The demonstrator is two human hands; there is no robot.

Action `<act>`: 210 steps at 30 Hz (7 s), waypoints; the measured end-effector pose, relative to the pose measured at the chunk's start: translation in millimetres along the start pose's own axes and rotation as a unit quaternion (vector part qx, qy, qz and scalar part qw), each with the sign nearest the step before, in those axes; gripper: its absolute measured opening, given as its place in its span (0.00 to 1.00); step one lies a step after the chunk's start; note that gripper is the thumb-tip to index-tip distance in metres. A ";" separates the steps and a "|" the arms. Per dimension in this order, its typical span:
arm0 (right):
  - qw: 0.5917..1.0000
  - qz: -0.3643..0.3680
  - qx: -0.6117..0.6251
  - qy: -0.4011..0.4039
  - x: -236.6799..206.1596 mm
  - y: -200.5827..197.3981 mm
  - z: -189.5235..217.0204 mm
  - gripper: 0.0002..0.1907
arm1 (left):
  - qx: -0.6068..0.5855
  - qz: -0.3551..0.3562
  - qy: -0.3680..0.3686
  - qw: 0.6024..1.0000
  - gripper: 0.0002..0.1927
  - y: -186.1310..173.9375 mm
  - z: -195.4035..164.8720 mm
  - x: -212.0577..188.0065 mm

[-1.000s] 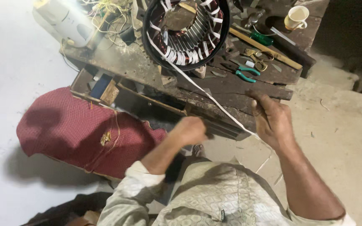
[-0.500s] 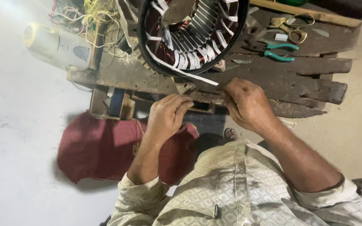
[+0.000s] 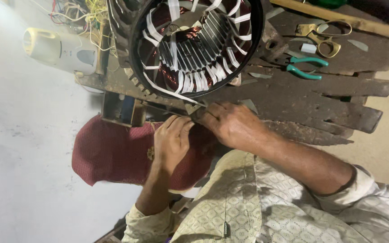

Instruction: The person is winding white insulating tape around copper coils on a motor stator. They use a hammer to press the tape into the slots between the coils to secure it in place.

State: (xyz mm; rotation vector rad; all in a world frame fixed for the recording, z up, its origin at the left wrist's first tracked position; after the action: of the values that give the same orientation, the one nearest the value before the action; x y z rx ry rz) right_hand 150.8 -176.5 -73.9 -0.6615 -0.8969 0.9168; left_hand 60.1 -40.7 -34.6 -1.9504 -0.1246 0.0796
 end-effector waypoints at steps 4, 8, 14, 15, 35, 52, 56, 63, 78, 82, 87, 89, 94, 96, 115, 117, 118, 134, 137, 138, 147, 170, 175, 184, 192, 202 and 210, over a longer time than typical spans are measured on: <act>0.990 -0.029 0.131 -0.049 -0.4 13.7 -13.6 0.09 | 0.055 -0.022 -0.011 0.998 0.03 -2.8 -2.7 6.0; 0.984 -0.070 0.144 -0.082 -8.1 16.6 -19.5 0.10 | 0.074 -0.078 -0.031 0.994 0.03 6.1 3.6 6.0; 0.978 -0.104 0.149 -0.105 -26.5 -8.4 -35.9 0.07 | 0.015 -0.188 -0.169 0.967 0.04 -17.4 62.3 -15.5; 0.975 -0.139 0.154 -0.083 -28.5 -17.0 -46.3 0.06 | -0.086 -0.220 -0.211 0.948 0.05 -21.7 75.6 -26.4; 0.925 -0.251 0.269 0.094 41.0 -20.8 -77.6 0.03 | -0.581 -0.155 -0.225 0.767 0.18 78.1 56.2 -0.7; 0.924 -0.252 0.267 0.112 33.8 0.5 -49.3 0.04 | -0.477 -0.202 -0.186 0.835 0.04 75.3 63.2 15.8; 0.916 -0.257 0.270 0.147 26.9 2.6 -57.0 0.04 | -0.463 -0.151 -0.113 0.866 0.04 60.6 37.7 3.5; 0.897 -0.216 0.352 0.159 29.2 17.0 -62.0 0.03 | -0.369 -0.121 -0.072 0.919 0.08 24.2 26.6 -15.7; 0.901 -0.250 0.325 0.140 32.0 16.5 -55.2 0.04 | -0.429 -0.118 -0.050 0.894 0.05 14.2 19.0 -23.6; 0.881 -0.242 0.376 0.153 34.9 24.7 -54.8 0.05 | -0.421 -0.114 -0.029 0.899 0.05 13.3 11.0 -23.6; 0.880 -0.199 0.412 0.125 37.2 39.7 -42.4 0.10 | -0.440 -0.108 -0.046 0.890 0.05 13.9 12.3 -23.8; 0.893 -0.219 0.387 0.067 33.2 38.8 -36.2 0.11 | -0.444 -0.105 -0.037 0.889 0.04 14.2 14.6 -23.4; 0.896 -0.179 0.392 0.108 28.9 46.5 -53.5 0.08 | -0.468 -0.113 -0.031 0.876 0.03 17.7 23.9 -26.0; 0.883 -0.191 0.409 0.125 28.8 42.4 -62.3 0.08 | -0.471 -0.112 -0.033 0.875 0.04 19.4 26.1 -27.6; 0.896 -0.216 0.373 0.111 39.6 13.1 -65.9 0.07 | -0.483 -0.096 -0.042 0.869 0.07 20.9 34.8 -22.1; 0.894 -0.213 0.377 0.113 40.3 16.2 -67.3 0.08 | -0.488 -0.099 -0.032 0.867 0.08 21.0 34.8 -20.2; 0.891 -0.207 0.387 0.118 41.3 18.7 -68.7 0.08 | -0.490 -0.101 -0.027 0.866 0.08 20.8 34.7 -19.1; 0.885 -0.168 0.406 0.152 50.3 25.6 -72.6 0.07 | -0.427 -0.063 -0.026 0.902 0.09 11.4 29.8 -11.5; 0.916 -0.159 0.352 0.109 59.8 19.1 -76.4 0.08 | -0.429 -0.062 -0.018 0.901 0.09 11.6 31.5 -12.8; 0.919 -0.161 0.344 0.105 61.1 17.3 -79.1 0.08 | -0.421 -0.064 -0.016 0.905 0.10 11.4 32.5 -13.4; 0.931 -0.124 0.324 0.112 75.3 13.3 -97.5 0.07 | -0.492 -0.050 -0.024 0.869 0.08 17.9 39.4 -16.4; 0.874 -0.036 0.473 0.109 139.6 26.0 -124.2 0.05 | -0.613 -0.100 0.224 0.751 0.18 -42.7 41.7 -14.6; 0.868 -0.014 0.478 0.134 152.3 44.2 -116.1 0.01 | -0.635 -0.118 0.231 0.727 0.34 -41.2 65.9 -16.5; 0.858 -0.032 0.491 0.150 148.4 50.1 -103.7 0.05 | -0.577 -0.143 0.187 0.782 0.38 -49.9 78.2 -18.5; 0.898 -0.040 0.402 0.174 124.3 29.8 -89.7 0.07 | -0.235 -0.161 0.052 0.957 0.30 -37.3 86.8 16.6; 0.925 -0.084 0.322 0.185 127.9 41.4 -85.6 0.04 | 0.070 -0.282 0.065 0.955 0.05 -39.3 62.5 31.7; 0.947 -0.136 0.251 0.147 129.0 25.4 -77.2 0.08 | -0.027 -0.290 -0.016 0.956 0.12 -30.8 81.7 37.1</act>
State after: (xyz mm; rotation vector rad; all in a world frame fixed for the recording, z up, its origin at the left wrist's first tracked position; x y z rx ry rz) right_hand 248.4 -59.9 -84.5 -0.2145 -0.4420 0.7311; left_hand 86.0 50.6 -36.5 -1.8944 -0.7205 -0.2821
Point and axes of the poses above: each hand's wrist, its own x-axis towards the middle knuckle, its own y-axis out of the palm, z = x × y, the point moved 6 cm from there along x, towards the middle knuckle, and after that the axes turned 11 degrees about z, right-handed, at the moved point
